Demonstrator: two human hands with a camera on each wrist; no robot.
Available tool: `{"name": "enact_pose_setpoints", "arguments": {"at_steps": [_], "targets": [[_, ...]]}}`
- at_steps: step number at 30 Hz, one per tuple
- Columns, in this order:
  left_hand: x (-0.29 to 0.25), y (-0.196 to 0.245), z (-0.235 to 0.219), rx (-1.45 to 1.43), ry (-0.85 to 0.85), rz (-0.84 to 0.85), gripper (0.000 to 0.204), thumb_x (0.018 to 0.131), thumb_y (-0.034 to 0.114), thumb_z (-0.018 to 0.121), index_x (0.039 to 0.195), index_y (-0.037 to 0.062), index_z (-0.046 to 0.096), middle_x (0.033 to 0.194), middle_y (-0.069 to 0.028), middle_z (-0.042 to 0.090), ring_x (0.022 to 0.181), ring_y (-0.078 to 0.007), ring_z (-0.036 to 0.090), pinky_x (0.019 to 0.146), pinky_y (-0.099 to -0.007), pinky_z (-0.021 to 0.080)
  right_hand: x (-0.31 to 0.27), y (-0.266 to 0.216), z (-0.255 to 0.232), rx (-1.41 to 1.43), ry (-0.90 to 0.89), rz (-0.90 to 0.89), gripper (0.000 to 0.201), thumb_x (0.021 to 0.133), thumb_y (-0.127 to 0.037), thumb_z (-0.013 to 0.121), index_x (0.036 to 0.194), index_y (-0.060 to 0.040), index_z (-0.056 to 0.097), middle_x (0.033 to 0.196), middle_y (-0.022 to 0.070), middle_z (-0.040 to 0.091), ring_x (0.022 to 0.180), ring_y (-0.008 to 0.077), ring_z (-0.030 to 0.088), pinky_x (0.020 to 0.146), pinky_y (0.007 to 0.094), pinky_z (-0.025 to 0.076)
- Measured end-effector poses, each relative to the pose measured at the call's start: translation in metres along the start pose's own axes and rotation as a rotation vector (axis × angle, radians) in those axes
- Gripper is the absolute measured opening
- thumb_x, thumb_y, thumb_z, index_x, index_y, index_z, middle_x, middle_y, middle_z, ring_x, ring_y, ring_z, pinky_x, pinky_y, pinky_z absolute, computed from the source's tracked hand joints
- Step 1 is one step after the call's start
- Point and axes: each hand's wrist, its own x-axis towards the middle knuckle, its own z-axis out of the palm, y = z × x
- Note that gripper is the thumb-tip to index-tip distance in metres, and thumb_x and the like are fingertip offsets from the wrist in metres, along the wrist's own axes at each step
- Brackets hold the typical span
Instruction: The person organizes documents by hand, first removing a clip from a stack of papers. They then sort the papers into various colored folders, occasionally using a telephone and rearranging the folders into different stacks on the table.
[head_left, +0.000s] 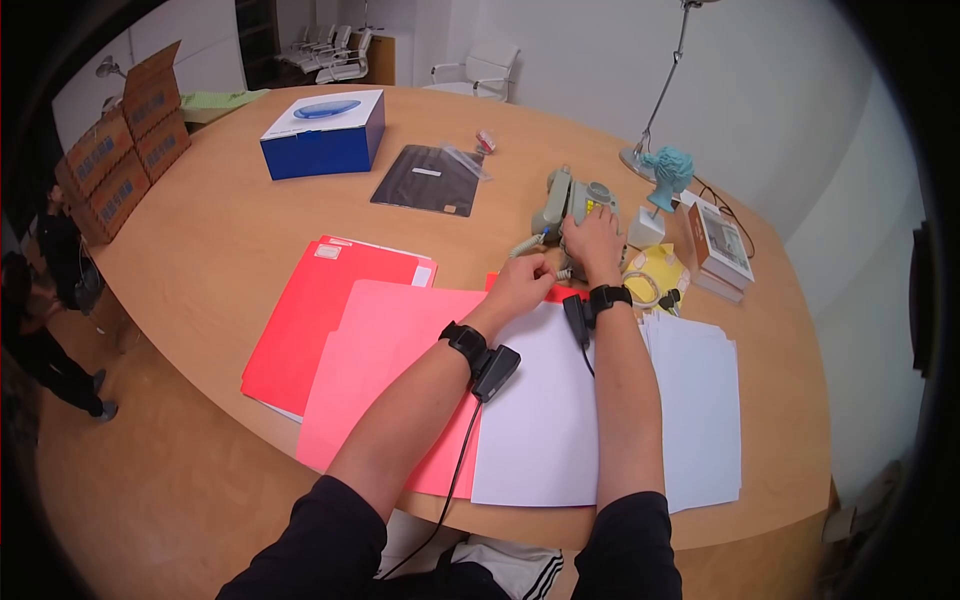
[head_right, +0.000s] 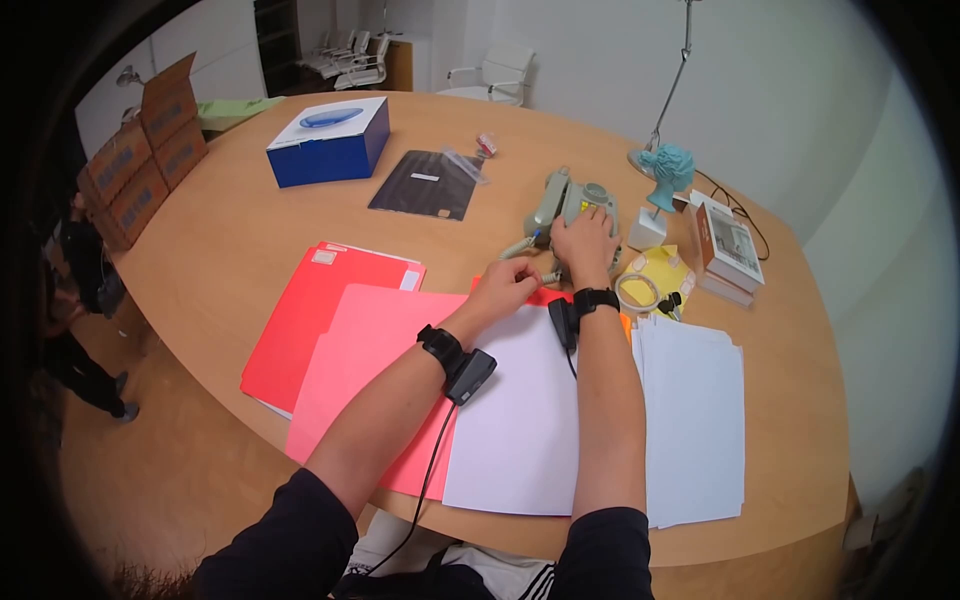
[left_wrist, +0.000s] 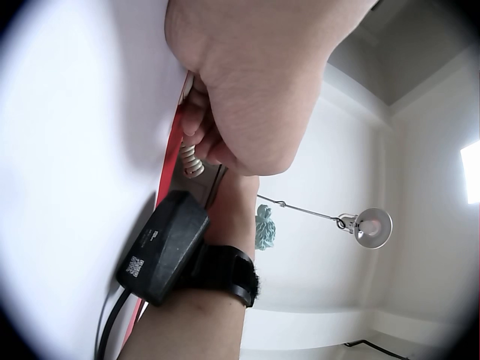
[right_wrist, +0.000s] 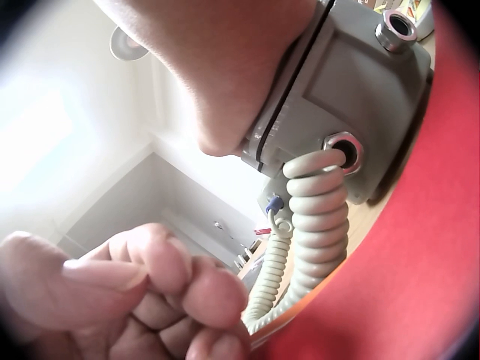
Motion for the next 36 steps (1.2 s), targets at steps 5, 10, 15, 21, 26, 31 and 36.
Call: {"name": "enact_pose_setpoints", "arguments": {"at_steps": [5, 10, 15, 21, 26, 31, 36], "targets": [[0.0008, -0.0031, 0.001, -0.006, 0.012, 0.02, 0.015, 0.082, 0.013, 0.061, 0.086, -0.0008, 0.067, 0.071, -0.0107, 0.067, 0.065, -0.019, 0.063, 0.063, -0.0342, 0.051, 0.0001, 0.0003, 0.0002, -0.003, 0.012, 0.0, 0.073, 0.09, -0.044, 0.049, 0.143, 0.0061, 0.042, 0.156, 0.0189, 0.035, 0.144, 0.0325, 0.032, 0.113, 0.0576, 0.027], [0.0014, -0.0047, 0.0016, -0.044, 0.004, -0.004, 0.015, 0.083, 0.013, 0.062, 0.085, -0.0004, 0.067, 0.07, -0.0096, 0.065, 0.064, -0.0176, 0.062, 0.062, -0.0331, 0.05, 0.0015, 0.002, 0.002, -0.002, 0.022, -0.008, 0.072, 0.09, -0.044, 0.049, 0.142, 0.0054, 0.043, 0.155, 0.0188, 0.036, 0.143, 0.0319, 0.033, 0.112, 0.058, 0.027], [0.0004, -0.0057, 0.002, -0.05, 0.0, -0.002, 0.014, 0.084, 0.011, 0.061, 0.086, -0.0011, 0.066, 0.07, -0.0066, 0.064, 0.064, -0.0137, 0.059, 0.06, -0.0304, 0.048, -0.0014, 0.0013, 0.0007, -0.001, 0.012, -0.011, 0.067, 0.091, -0.044, 0.048, 0.143, -0.0022, 0.047, 0.156, 0.02, 0.035, 0.143, 0.0346, 0.032, 0.112, 0.0595, 0.026], [0.0017, -0.0064, 0.0017, -0.032, -0.01, 0.022, 0.012, 0.085, 0.01, 0.061, 0.086, -0.0014, 0.065, 0.069, -0.0035, 0.062, 0.063, -0.0098, 0.058, 0.058, -0.0279, 0.047, -0.0034, 0.001, -0.0018, 0.004, -0.006, -0.038, 0.061, 0.092, -0.045, 0.045, 0.144, -0.013, 0.05, 0.157, 0.0211, 0.032, 0.144, 0.0378, 0.029, 0.113, 0.0608, 0.024], [0.0018, -0.0047, 0.0006, -0.006, -0.013, 0.018, 0.012, 0.085, 0.01, 0.061, 0.086, -0.001, 0.066, 0.07, -0.0038, 0.063, 0.064, -0.0099, 0.058, 0.059, -0.0281, 0.047, -0.0032, 0.0006, -0.0007, -0.006, -0.007, -0.03, 0.061, 0.092, -0.045, 0.044, 0.145, -0.0137, 0.05, 0.157, 0.0212, 0.031, 0.145, 0.0376, 0.028, 0.114, 0.0608, 0.023], [0.0014, -0.0051, 0.0017, -0.016, -0.008, -0.001, 0.013, 0.086, 0.011, 0.061, 0.087, -0.0006, 0.066, 0.071, -0.0043, 0.064, 0.065, -0.0105, 0.058, 0.059, -0.0284, 0.048, -0.0032, 0.001, -0.0013, -0.003, -0.014, -0.026, 0.061, 0.092, -0.044, 0.044, 0.145, -0.0137, 0.049, 0.157, 0.0215, 0.032, 0.145, 0.0377, 0.028, 0.113, 0.0607, 0.024], [0.0018, -0.0063, 0.0019, -0.016, -0.001, 0.009, 0.013, 0.086, 0.011, 0.061, 0.087, -0.0006, 0.066, 0.071, -0.0044, 0.064, 0.065, -0.0107, 0.059, 0.06, -0.0284, 0.048, -0.0038, 0.001, -0.0009, -0.004, -0.007, -0.034, 0.061, 0.092, -0.044, 0.044, 0.144, -0.0133, 0.05, 0.156, 0.022, 0.033, 0.145, 0.0378, 0.029, 0.113, 0.0615, 0.024]]}}
